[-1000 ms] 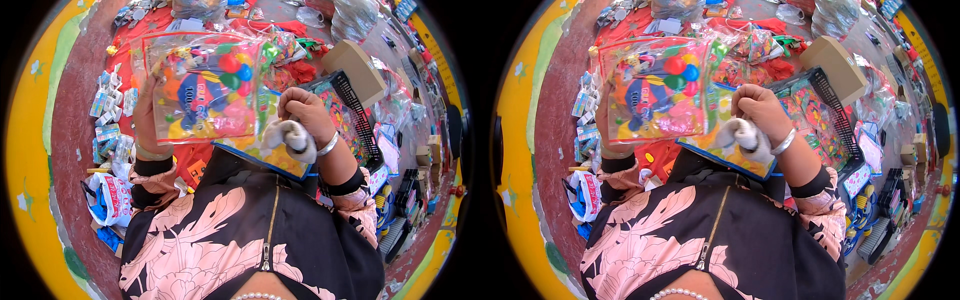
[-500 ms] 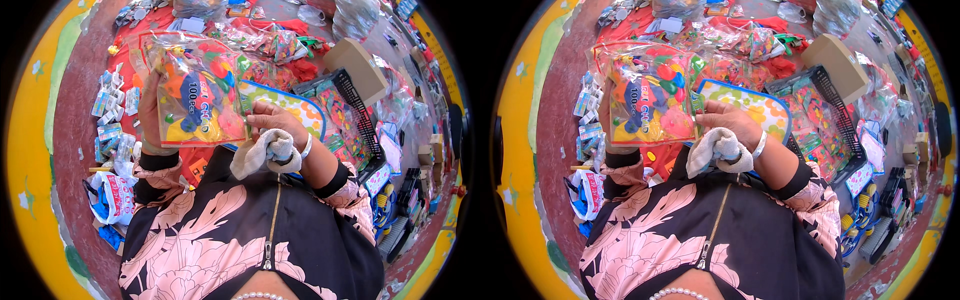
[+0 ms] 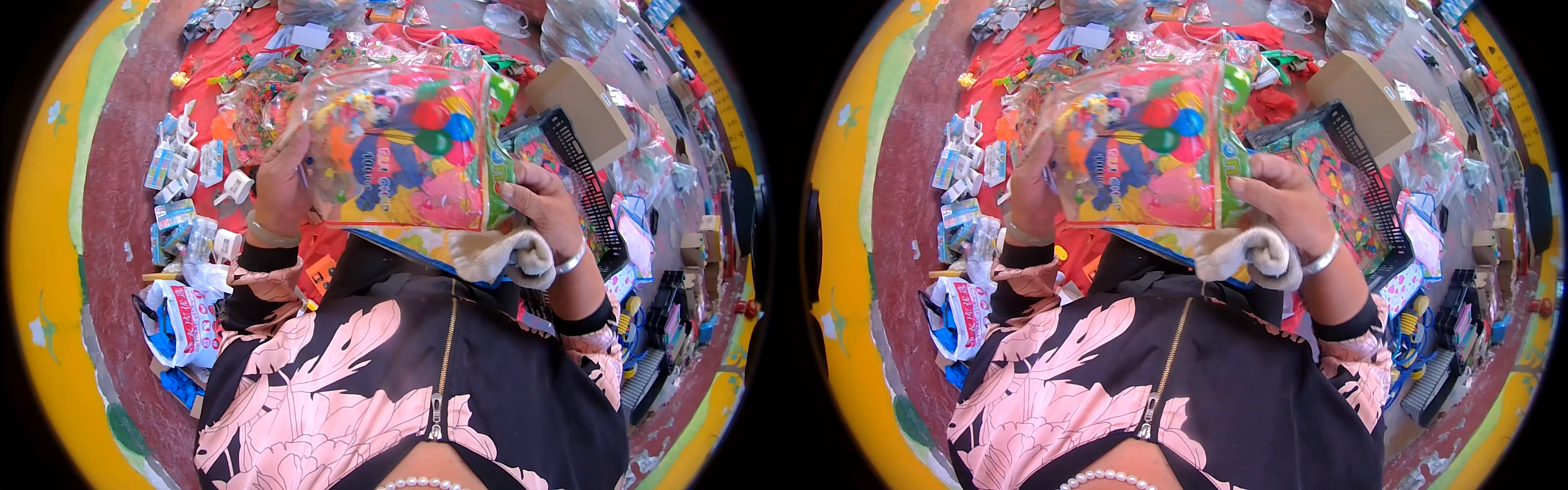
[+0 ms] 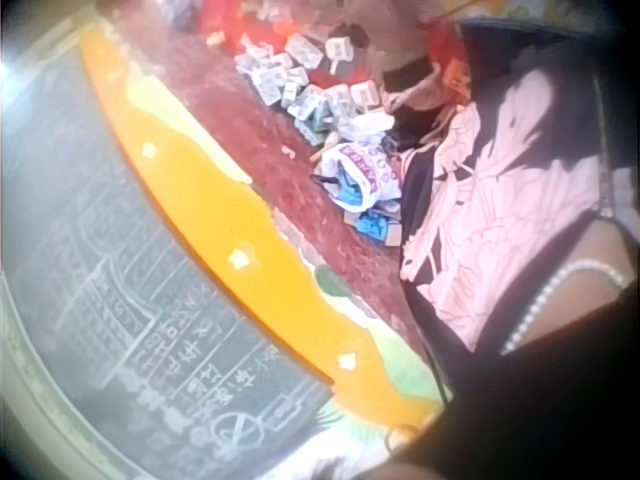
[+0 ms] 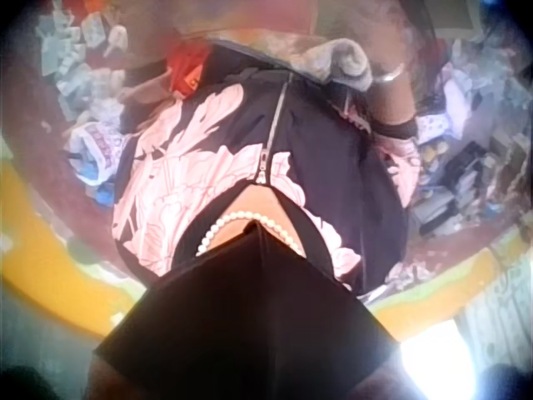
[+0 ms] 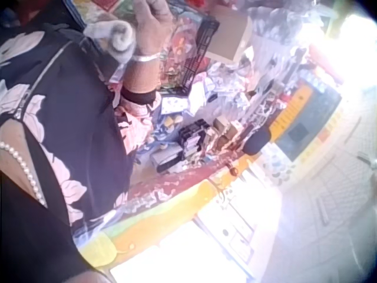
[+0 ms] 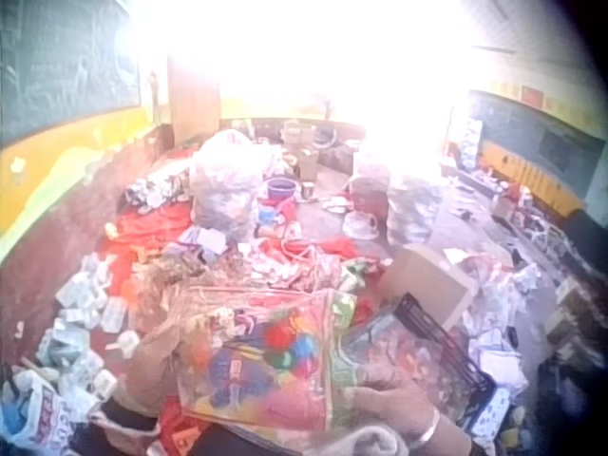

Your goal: The person repeatedly picks up small, colorful plastic toys from a pile on the floor and places them into a clear plastic bag. They then wipe the exterior of the bag with a white cloth before placing it into a black basket. This cycle of picking, packing, wiping, and placing is repeated multiple times throughout the clip.

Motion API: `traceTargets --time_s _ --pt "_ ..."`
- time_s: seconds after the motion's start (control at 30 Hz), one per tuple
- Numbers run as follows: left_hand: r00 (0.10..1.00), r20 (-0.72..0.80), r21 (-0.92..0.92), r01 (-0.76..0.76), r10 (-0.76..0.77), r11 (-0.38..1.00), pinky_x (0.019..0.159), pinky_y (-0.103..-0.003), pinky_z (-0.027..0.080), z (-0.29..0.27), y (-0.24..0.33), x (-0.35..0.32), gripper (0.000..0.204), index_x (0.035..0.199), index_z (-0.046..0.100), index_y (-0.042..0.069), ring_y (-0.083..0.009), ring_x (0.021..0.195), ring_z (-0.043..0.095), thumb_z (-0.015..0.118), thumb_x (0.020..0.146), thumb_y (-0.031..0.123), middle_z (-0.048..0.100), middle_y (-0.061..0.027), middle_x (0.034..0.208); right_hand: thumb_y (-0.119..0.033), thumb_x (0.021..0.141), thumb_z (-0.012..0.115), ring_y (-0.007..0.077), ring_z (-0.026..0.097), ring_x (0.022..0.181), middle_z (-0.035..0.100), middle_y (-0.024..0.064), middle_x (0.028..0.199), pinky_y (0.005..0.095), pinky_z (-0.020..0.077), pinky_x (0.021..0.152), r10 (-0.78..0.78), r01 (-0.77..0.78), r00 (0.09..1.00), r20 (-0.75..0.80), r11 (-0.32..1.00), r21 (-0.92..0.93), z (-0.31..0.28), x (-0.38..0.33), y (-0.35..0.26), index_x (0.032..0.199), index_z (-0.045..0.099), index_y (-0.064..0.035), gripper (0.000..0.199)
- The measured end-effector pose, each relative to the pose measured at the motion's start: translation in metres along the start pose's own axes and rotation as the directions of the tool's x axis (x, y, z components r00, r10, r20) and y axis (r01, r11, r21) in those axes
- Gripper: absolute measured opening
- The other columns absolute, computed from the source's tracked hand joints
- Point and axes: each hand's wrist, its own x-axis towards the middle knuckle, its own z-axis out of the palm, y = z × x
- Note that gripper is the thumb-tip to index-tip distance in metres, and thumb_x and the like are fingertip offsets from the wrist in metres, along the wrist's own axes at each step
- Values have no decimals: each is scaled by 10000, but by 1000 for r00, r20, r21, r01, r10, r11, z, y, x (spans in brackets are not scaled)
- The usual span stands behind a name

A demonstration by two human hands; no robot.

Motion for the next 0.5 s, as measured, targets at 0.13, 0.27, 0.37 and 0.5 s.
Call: traceTargets --time_s 0.13,0.27,0.37,0.5 --pt "990 9 201 139 -144 970 488 -191 431 -17 -40 10 302 1190 548 47 -39 603 550 502 946 220 593 3 745 -114 849 635 39 537 540 550 -40 630 183 408 468 146 -162 983 -109 976 -149 -15 -29 -2 727 578 -57 147" --pt "911 42 326 375 -410 868 543 -185 440 -43 -96 23 275 1140 569 25 -35 619 531 531 933 202 584 15 783 -153 866 625 38 498 490 511 -45 574 196 381 434 218 -272 950 -223 930 -248 -44 -44 45 677 549 -64 223" --pt "875 79 303 435 -477 848 662 -256 509 -53 -115 26 246 1097 569 -5 -95 785 601 540 927 170 624 -60 951 -172 877 619 35 481 489 518 -46 585 202 368 435 273 -349 928 -254 877 -331 -59 -48 70 703 561 -78 206" --pt "861 35 382 458 -507 803 653 -250 511 -51 -112 31 232 1063 579 -10 -105 754 611 538 927 174 631 -65 920 -194 882 605 43 477 488 523 -38 585 213 368 437 288 -373 918 -272 861 -346 -59 -48 74 723 570 -57 212"
